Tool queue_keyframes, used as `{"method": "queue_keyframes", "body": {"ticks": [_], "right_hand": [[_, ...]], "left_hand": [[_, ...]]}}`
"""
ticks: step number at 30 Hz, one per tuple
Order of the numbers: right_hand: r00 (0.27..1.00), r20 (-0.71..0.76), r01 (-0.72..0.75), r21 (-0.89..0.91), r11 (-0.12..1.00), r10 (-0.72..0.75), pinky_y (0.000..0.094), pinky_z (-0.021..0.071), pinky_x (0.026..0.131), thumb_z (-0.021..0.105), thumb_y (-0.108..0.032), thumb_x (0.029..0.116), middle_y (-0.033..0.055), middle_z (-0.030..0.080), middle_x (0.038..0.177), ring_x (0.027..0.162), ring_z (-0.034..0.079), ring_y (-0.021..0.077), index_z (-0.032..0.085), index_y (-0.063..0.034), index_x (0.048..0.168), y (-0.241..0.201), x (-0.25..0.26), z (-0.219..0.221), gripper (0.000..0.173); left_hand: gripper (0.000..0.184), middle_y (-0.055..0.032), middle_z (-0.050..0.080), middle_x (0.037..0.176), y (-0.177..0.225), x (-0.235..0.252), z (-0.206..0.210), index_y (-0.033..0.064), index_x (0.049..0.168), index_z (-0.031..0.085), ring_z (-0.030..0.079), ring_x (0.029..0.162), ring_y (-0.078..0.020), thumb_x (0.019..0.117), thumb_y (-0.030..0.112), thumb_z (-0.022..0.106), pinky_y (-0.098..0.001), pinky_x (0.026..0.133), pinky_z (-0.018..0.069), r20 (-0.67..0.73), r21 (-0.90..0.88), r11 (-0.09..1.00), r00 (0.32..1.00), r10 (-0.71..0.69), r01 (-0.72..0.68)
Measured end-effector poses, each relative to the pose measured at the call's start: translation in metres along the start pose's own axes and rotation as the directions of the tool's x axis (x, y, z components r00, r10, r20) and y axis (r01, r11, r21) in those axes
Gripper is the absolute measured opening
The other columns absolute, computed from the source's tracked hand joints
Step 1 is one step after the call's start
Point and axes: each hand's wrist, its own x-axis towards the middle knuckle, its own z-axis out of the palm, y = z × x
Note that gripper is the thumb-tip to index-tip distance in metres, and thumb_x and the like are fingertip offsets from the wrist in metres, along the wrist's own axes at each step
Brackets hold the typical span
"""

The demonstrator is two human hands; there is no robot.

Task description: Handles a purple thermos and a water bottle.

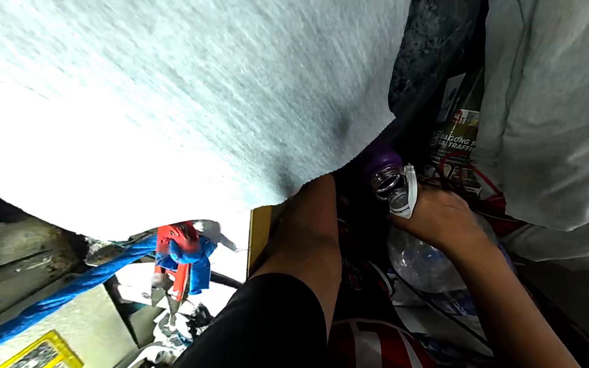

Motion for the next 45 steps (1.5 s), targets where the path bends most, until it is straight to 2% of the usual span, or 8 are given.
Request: {"method": "queue_keyframes", "body": {"ticks": [5,10,14,19,25,30,33,45], "right_hand": [[1.000,-0.016,0.013,0.001,1.000,-0.013,0.0593,0.0524,0.081,0.080,-0.046,0.0846,0.0197,0.072,0.095,0.095,0.070,0.0399,0.067,0.0008,0.109,0.000,0.000,-0.001,0.054],[0.999,-0.034,0.028,0.010,1.000,-0.028,0.0592,0.0525,0.080,0.080,-0.045,0.0841,0.0189,0.071,0.092,0.093,0.070,0.0390,0.067,-0.0004,0.105,0.001,0.002,0.001,0.051],[0.997,0.081,-0.007,-0.022,1.000,0.009,0.0571,0.0518,0.085,0.076,-0.049,0.0857,0.0196,0.072,0.099,0.101,0.070,0.0384,0.066,0.0005,0.111,0.000,0.010,-0.005,0.056],[0.994,0.109,-0.024,0.005,1.000,0.023,0.0582,0.0507,0.088,0.077,-0.048,0.0861,0.0212,0.072,0.102,0.103,0.069,0.0398,0.066,0.0018,0.113,-0.001,0.012,-0.008,0.057],[0.995,0.102,-0.013,0.006,1.000,0.013,0.0589,0.0508,0.088,0.075,-0.049,0.0855,0.0203,0.072,0.101,0.102,0.069,0.0396,0.067,0.0011,0.114,0.002,0.015,-0.003,0.058],[0.983,0.181,-0.038,0.012,0.999,0.035,0.0590,0.0494,0.089,0.075,-0.051,0.0865,0.0201,0.071,0.104,0.106,0.068,0.0397,0.065,-0.0016,0.118,0.002,0.024,-0.007,0.059],[0.965,0.254,-0.084,0.034,0.996,0.072,0.0601,0.0483,0.092,0.076,-0.051,0.0866,0.0205,0.071,0.108,0.108,0.066,0.0400,0.064,-0.0033,0.123,0.002,0.029,-0.016,0.061],[0.949,0.296,-0.112,-0.015,0.994,0.111,0.0573,0.0489,0.091,0.073,-0.052,0.0885,0.0194,0.071,0.106,0.108,0.067,0.0380,0.064,-0.0024,0.120,-0.006,0.033,-0.017,0.059]], "left_hand": [[0.045,-0.0185,0.043,0.155,0.004,0.001,-0.010,-0.0076,0.151,0.036,0.045,0.138,-0.0109,0.1129,0.016,0.029,-0.0225,0.114,0.0335,0.059,0.335,0.942,0.998,0.014,-0.033],[0.045,-0.0157,0.047,0.152,0.001,-0.007,-0.016,-0.0048,0.150,0.039,0.047,0.137,-0.0102,0.1130,0.019,0.029,-0.0227,0.113,0.0362,0.092,0.387,0.916,0.993,0.075,-0.105],[0.040,-0.0110,0.056,0.138,-0.006,-0.004,-0.004,-0.0055,0.143,0.044,0.054,0.121,-0.0012,0.1124,0.014,0.028,-0.0162,0.103,0.0416,0.032,0.125,0.987,0.994,0.101,-0.104],[0.041,-0.0148,0.052,0.142,-0.008,0.003,0.003,-0.0077,0.145,0.041,0.051,0.124,-0.0037,0.1124,0.014,0.030,-0.0183,0.106,0.0387,-0.031,0.030,0.999,0.999,0.029,-0.028],[0.038,-0.0087,0.058,0.134,-0.014,0.004,0.012,-0.0012,0.142,0.046,0.056,0.118,-0.0017,0.1123,0.019,0.033,-0.0191,0.100,0.0450,-0.102,-0.148,0.989,0.995,-0.017,0.002],[0.042,-0.0092,0.054,0.141,-0.009,0.004,0.007,0.0006,0.148,0.040,0.053,0.124,-0.0028,0.1135,0.021,0.025,-0.0200,0.104,0.0420,-0.028,-0.129,0.990,0.998,-0.053,0.049],[0.048,-0.0069,0.054,0.142,-0.007,0.006,-0.001,0.0059,0.150,0.040,0.054,0.124,-0.0046,0.1138,0.031,0.022,-0.0242,0.103,0.0459,0.057,-0.062,0.991,0.992,-0.116,0.120],[0.049,-0.0012,0.055,0.143,-0.012,0.010,0.001,0.0155,0.150,0.043,0.054,0.127,-0.0056,0.1122,0.041,0.025,-0.0293,0.105,0.0467,0.055,-0.160,0.966,0.979,-0.195,0.202]]}}
